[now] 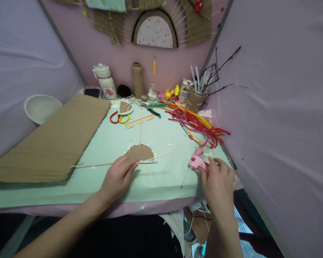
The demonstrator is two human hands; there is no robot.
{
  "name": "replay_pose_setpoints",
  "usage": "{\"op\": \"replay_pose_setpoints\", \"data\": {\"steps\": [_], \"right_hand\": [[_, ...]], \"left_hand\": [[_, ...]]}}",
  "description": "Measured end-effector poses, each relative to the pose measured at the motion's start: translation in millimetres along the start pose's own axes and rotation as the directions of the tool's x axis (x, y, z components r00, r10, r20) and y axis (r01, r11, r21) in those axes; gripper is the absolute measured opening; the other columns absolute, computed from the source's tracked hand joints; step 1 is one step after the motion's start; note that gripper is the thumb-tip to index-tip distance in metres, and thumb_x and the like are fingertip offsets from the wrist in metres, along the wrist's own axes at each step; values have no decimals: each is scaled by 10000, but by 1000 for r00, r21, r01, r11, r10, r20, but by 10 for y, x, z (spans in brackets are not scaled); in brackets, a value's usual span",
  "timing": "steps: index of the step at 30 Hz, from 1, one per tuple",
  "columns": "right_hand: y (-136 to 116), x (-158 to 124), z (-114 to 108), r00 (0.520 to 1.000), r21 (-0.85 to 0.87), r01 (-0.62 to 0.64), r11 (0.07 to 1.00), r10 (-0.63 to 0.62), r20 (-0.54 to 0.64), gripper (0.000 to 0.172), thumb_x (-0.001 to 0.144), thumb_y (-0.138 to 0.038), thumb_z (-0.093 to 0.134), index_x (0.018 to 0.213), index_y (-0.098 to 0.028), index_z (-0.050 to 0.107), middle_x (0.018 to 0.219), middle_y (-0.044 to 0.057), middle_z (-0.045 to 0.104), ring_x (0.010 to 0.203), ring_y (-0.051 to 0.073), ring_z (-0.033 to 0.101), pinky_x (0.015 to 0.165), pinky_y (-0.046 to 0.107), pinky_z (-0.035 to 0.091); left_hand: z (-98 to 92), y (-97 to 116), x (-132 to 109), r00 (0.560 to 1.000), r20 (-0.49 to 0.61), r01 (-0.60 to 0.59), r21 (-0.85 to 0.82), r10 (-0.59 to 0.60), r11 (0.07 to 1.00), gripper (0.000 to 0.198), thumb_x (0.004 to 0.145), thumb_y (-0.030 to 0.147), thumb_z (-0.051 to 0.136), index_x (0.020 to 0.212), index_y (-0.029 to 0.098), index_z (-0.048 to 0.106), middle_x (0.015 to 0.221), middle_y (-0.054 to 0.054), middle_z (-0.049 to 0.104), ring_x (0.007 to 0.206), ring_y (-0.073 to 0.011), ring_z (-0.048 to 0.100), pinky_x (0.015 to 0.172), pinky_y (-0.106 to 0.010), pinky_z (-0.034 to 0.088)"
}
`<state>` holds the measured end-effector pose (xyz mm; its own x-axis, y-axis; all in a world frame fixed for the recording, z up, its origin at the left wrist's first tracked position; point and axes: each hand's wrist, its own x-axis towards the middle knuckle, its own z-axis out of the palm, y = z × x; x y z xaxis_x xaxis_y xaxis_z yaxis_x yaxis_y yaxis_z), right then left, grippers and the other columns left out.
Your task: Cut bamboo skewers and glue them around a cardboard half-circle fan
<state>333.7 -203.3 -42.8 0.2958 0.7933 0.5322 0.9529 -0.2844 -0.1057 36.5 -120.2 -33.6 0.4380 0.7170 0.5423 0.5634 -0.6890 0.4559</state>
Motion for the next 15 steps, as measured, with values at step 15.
{"op": "replay_pose_setpoints", "data": {"steps": [15], "right_hand": [[-680,167,178,862,382,463,799,-506,13,287,879,-35,448,996,-170,673,947,93,656,840,211,552,722,328,433]], "left_hand": [[237,55,188,991,105,-106,223,84,969,239,917,216,564,1151,176,590,1076,-97,669,1032,-245,583,880,-415,446]]}}
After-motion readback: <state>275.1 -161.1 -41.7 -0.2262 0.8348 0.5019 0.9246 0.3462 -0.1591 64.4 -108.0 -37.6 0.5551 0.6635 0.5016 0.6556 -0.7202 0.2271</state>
